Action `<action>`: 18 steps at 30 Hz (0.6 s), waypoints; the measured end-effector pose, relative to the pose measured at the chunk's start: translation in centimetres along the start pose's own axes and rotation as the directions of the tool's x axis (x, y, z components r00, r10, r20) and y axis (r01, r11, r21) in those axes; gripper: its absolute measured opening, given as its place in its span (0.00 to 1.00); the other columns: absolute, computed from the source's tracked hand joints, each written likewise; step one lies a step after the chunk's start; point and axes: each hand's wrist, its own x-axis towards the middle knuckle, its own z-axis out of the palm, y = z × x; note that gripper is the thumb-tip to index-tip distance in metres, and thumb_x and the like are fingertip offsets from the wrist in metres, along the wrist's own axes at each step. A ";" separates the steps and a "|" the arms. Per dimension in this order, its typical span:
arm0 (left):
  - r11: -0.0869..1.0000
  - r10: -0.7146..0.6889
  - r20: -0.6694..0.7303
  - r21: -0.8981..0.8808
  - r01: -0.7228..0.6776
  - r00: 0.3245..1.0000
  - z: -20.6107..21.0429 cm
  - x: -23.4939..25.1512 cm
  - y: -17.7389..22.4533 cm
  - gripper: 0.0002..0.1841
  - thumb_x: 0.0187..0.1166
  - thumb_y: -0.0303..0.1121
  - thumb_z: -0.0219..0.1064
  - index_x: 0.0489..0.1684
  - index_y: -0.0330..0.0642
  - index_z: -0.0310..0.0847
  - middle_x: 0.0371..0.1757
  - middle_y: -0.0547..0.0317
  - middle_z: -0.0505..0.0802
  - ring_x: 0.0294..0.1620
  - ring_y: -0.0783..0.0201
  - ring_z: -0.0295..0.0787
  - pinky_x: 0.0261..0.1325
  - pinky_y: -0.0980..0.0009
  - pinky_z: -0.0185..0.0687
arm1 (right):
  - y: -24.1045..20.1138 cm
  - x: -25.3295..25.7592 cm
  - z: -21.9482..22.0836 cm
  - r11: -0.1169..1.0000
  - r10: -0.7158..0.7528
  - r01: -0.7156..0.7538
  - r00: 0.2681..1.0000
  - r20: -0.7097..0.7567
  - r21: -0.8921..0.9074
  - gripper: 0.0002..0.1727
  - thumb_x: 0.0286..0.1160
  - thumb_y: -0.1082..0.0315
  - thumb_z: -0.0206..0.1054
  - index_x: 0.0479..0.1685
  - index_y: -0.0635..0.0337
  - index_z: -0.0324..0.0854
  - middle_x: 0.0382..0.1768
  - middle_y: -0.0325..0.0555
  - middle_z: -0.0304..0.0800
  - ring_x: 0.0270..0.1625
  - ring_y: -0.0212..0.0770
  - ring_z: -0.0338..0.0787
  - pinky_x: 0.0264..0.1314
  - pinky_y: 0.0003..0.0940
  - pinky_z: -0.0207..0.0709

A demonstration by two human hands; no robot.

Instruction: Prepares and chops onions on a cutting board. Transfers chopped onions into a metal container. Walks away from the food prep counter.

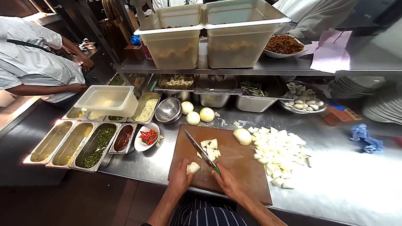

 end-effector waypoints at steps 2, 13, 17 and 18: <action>0.998 0.007 0.051 0.069 -0.010 0.999 0.6 -0.7 -0.2 0.23 0.74 0.45 0.71 0.66 0.47 0.84 0.66 0.48 0.88 0.65 0.52 0.88 0.70 0.53 0.84 | 0.1 -2.2 0.2 0.992 0.038 -0.029 0.996 0.078 -0.120 0.23 0.89 0.45 0.48 0.62 0.52 0.75 0.35 0.51 0.89 0.41 0.55 0.93 0.46 0.56 0.85; 0.981 -0.189 -0.007 0.044 0.189 0.982 3.0 0.0 4.2 0.24 0.74 0.49 0.67 0.62 0.42 0.88 0.62 0.50 0.92 0.66 0.54 0.89 0.73 0.55 0.82 | -5.5 -4.0 -1.9 0.922 0.247 -0.137 0.928 0.279 -0.362 0.22 0.90 0.54 0.48 0.75 0.54 0.68 0.48 0.59 0.92 0.56 0.62 0.93 0.55 0.61 0.84; 0.990 -0.140 -0.047 0.008 0.141 0.989 3.6 -0.5 2.9 0.24 0.74 0.51 0.69 0.60 0.44 0.89 0.60 0.51 0.93 0.64 0.56 0.91 0.72 0.56 0.83 | -3.0 -1.7 1.9 0.941 0.207 -0.132 0.952 0.223 -0.312 0.20 0.90 0.54 0.48 0.72 0.54 0.69 0.47 0.58 0.91 0.54 0.61 0.94 0.53 0.61 0.86; 0.991 -0.136 -0.023 -0.004 0.136 0.990 3.4 -0.6 2.7 0.24 0.75 0.50 0.69 0.63 0.45 0.88 0.63 0.51 0.92 0.66 0.56 0.89 0.74 0.56 0.82 | -2.3 -1.1 2.5 0.951 0.181 -0.120 0.963 0.201 -0.284 0.21 0.90 0.53 0.47 0.70 0.53 0.70 0.46 0.57 0.92 0.53 0.61 0.94 0.53 0.60 0.86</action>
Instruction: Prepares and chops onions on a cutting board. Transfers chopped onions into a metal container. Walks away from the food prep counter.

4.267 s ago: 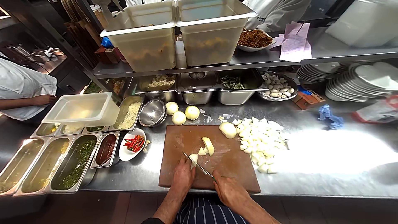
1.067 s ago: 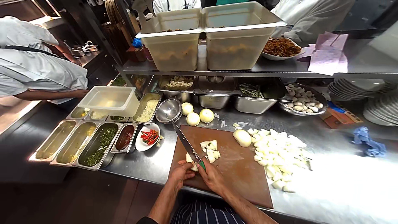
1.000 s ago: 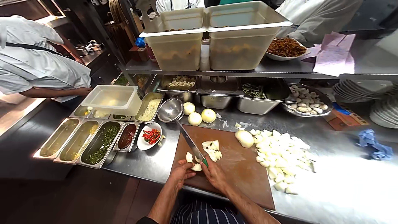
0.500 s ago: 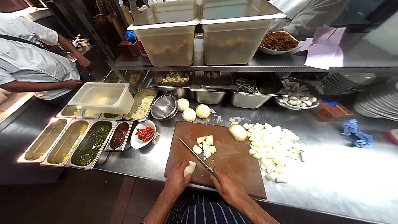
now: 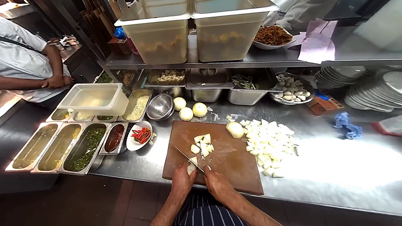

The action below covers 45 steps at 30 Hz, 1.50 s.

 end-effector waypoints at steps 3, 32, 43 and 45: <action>0.998 0.069 0.095 -0.008 -0.068 0.993 -1.6 -0.5 -1.3 0.20 0.75 0.38 0.69 0.67 0.47 0.87 0.72 0.50 0.86 0.71 0.55 0.84 0.76 0.58 0.80 | 1.1 0.9 0.2 0.993 -0.064 0.068 0.997 -0.047 0.094 0.22 0.91 0.50 0.47 0.69 0.54 0.71 0.44 0.55 0.91 0.51 0.59 0.94 0.54 0.59 0.85; 0.993 0.116 -0.064 0.014 -0.115 0.991 -0.4 -1.4 -2.5 0.17 0.76 0.34 0.67 0.61 0.46 0.91 0.73 0.49 0.85 0.71 0.55 0.85 0.75 0.60 0.82 | 0.7 1.1 0.1 0.990 -0.100 0.105 0.993 -0.059 0.091 0.23 0.91 0.49 0.48 0.70 0.54 0.71 0.43 0.56 0.91 0.51 0.59 0.94 0.54 0.59 0.85; 0.980 0.186 -0.125 0.092 -0.176 0.974 -0.5 0.1 -3.1 0.13 0.82 0.32 0.63 0.55 0.42 0.92 0.60 0.50 0.93 0.65 0.55 0.89 0.74 0.60 0.82 | -2.4 -0.8 -2.1 0.998 -0.036 0.041 0.995 0.096 -0.053 0.21 0.89 0.56 0.51 0.72 0.58 0.69 0.53 0.61 0.90 0.57 0.64 0.92 0.57 0.63 0.84; 0.981 0.187 -0.154 0.085 -0.176 0.970 -0.2 0.0 -3.1 0.12 0.82 0.32 0.64 0.54 0.41 0.92 0.59 0.50 0.93 0.64 0.54 0.90 0.72 0.59 0.83 | -1.0 1.1 0.1 0.994 -0.111 0.111 0.994 0.011 0.006 0.21 0.91 0.52 0.48 0.70 0.56 0.71 0.51 0.58 0.91 0.55 0.61 0.93 0.56 0.62 0.85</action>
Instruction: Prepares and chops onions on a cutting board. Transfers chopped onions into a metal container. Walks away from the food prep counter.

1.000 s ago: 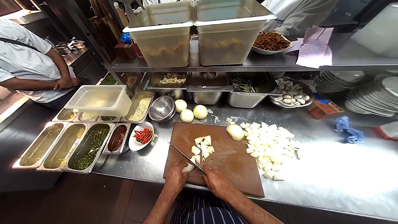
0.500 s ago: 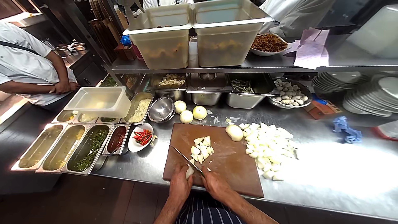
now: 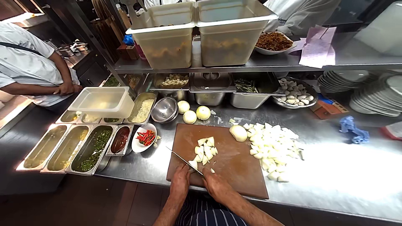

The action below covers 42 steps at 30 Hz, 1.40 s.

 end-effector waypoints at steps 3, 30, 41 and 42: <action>0.999 0.000 -0.043 -0.053 -0.003 0.999 0.7 0.2 0.1 0.11 0.79 0.31 0.66 0.51 0.39 0.92 0.58 0.49 0.93 0.61 0.55 0.91 0.70 0.60 0.85 | 3.0 -0.2 1.5 0.986 -0.060 0.080 0.989 -0.139 0.149 0.23 0.90 0.46 0.49 0.64 0.54 0.75 0.39 0.54 0.90 0.46 0.56 0.94 0.51 0.57 0.85; 0.985 0.110 0.234 0.105 -0.137 0.966 -1.4 4.9 0.3 0.28 0.72 0.44 0.71 0.75 0.49 0.82 0.71 0.51 0.88 0.76 0.51 0.81 0.82 0.52 0.73 | 7.3 -4.2 -2.0 0.926 0.110 -0.097 0.994 -0.016 0.364 0.24 0.89 0.46 0.54 0.65 0.56 0.76 0.45 0.57 0.88 0.49 0.57 0.91 0.54 0.61 0.82; 0.961 0.272 -0.120 -0.019 -0.276 0.955 2.0 2.9 -1.3 0.12 0.80 0.37 0.68 0.52 0.43 0.93 0.59 0.52 0.94 0.64 0.55 0.91 0.72 0.59 0.84 | 0.1 -7.9 -5.6 0.974 0.214 -0.205 0.972 0.095 -0.098 0.22 0.90 0.50 0.48 0.69 0.54 0.71 0.46 0.59 0.91 0.55 0.63 0.93 0.54 0.62 0.84; 0.958 0.279 -0.143 -0.020 -0.285 0.950 2.2 2.9 -1.3 0.12 0.80 0.36 0.68 0.53 0.43 0.93 0.59 0.52 0.94 0.64 0.55 0.91 0.72 0.59 0.84 | 0.2 -7.1 -5.2 0.977 0.205 -0.198 0.974 0.096 -0.081 0.22 0.90 0.51 0.49 0.70 0.55 0.71 0.48 0.59 0.91 0.56 0.63 0.92 0.55 0.62 0.84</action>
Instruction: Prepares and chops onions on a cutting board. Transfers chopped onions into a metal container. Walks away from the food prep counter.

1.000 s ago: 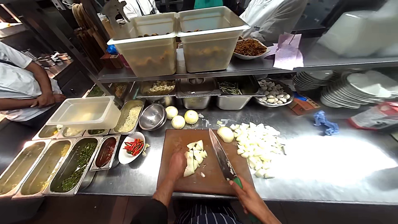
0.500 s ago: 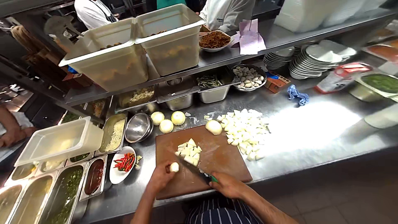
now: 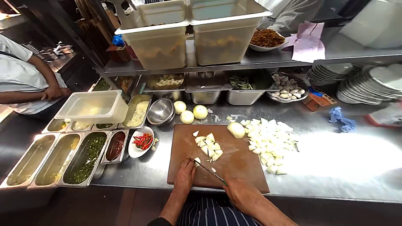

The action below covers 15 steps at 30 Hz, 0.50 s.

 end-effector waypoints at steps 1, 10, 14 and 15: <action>1.000 0.005 -0.019 0.000 -0.005 1.000 0.2 -0.2 0.0 0.12 0.79 0.36 0.69 0.53 0.44 0.93 0.58 0.52 0.95 0.63 0.55 0.91 0.71 0.59 0.85 | 0.0 1.4 1.0 0.999 -0.024 0.024 1.000 -0.012 0.034 0.23 0.91 0.52 0.49 0.72 0.56 0.71 0.50 0.60 0.91 0.57 0.63 0.92 0.57 0.63 0.83; 0.991 0.055 0.156 0.113 -0.073 0.986 -1.2 3.6 -2.2 0.67 0.42 0.75 0.81 0.90 0.44 0.63 0.93 0.34 0.60 0.94 0.39 0.52 0.93 0.45 0.53 | 6.1 2.7 7.0 0.859 0.061 0.185 0.889 -0.454 0.477 0.27 0.88 0.40 0.52 0.59 0.55 0.79 0.29 0.47 0.87 0.33 0.49 0.90 0.40 0.52 0.84; 0.938 0.221 0.397 0.163 -0.306 0.891 -0.3 10.7 -2.9 0.79 0.33 0.91 0.67 0.96 0.51 0.49 0.97 0.38 0.48 0.97 0.40 0.36 0.96 0.40 0.33 | 11.8 -0.7 8.4 0.706 0.314 0.111 0.836 -0.450 0.699 0.26 0.85 0.44 0.58 0.61 0.59 0.78 0.27 0.48 0.85 0.25 0.47 0.87 0.31 0.51 0.84; 0.922 0.265 0.456 0.138 -0.361 0.850 0.0 12.5 -2.5 0.77 0.36 0.91 0.66 0.97 0.54 0.47 0.97 0.42 0.46 0.98 0.42 0.34 0.96 0.41 0.31 | 13.0 -1.3 8.9 0.668 0.357 0.093 0.830 -0.428 0.738 0.26 0.85 0.45 0.58 0.61 0.59 0.78 0.25 0.48 0.84 0.22 0.47 0.86 0.27 0.51 0.83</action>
